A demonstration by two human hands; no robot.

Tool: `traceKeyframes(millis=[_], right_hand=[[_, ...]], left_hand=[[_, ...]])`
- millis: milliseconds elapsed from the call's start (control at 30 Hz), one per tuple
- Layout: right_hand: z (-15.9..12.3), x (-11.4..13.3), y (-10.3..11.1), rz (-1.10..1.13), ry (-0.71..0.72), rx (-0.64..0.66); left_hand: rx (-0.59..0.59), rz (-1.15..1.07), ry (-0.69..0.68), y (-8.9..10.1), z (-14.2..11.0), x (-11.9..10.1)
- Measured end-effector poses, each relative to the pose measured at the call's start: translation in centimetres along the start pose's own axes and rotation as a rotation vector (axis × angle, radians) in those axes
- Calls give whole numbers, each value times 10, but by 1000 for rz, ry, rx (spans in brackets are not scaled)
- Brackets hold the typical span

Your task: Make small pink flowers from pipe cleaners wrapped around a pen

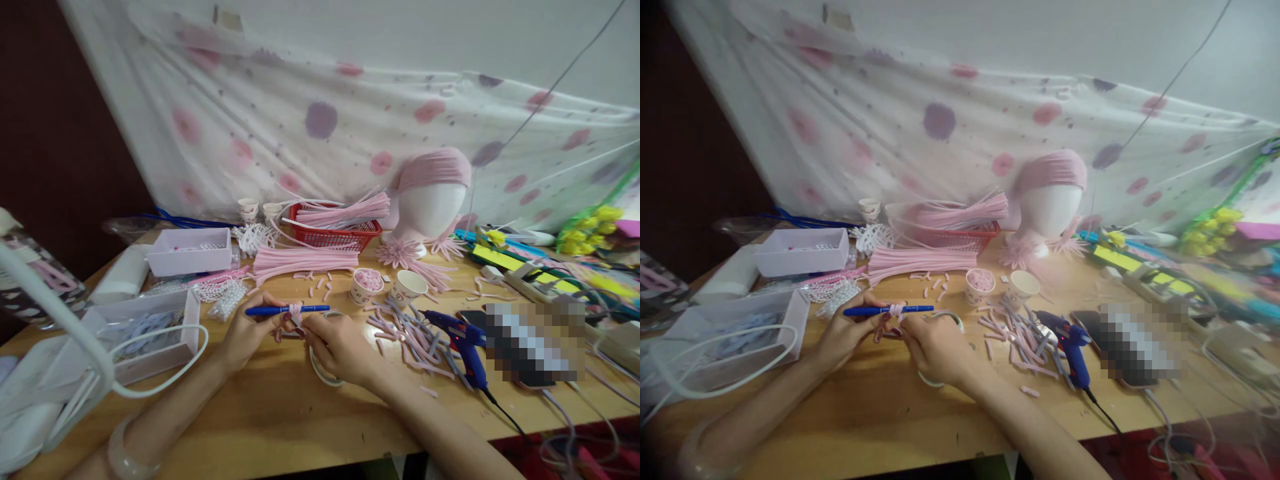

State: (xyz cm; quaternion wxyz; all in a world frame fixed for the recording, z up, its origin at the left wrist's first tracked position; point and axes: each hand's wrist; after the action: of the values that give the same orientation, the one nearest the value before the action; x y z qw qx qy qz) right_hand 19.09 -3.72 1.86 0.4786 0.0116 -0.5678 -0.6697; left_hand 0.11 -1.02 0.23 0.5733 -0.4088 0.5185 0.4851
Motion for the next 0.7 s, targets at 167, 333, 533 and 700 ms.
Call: traceKeyframes(millis=[167,333,533,700], right_hand=[[7,-2,37,-54,-11,38],[14,-19,53,281,-49,124],[7,-14,5,334,-255,87],[3,15,-14,243,-215,122]], left_hand=[[156,41,16,1,-2,-1],[222,-187,140,1,-5,-4],[-14,-295,178,-1,-4,-4],[-71,-49,0,-3,-2,10]])
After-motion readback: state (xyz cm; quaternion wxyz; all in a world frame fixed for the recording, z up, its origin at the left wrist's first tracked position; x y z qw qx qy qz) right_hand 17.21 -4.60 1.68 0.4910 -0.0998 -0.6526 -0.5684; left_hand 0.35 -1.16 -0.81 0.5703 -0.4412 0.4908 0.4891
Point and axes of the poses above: each hand's wrist, its own z-axis towards the middle knuckle, its own y-axis out of the back of the hand, x = y × z, and after that the axes turned 13 degrees about z, right-handed
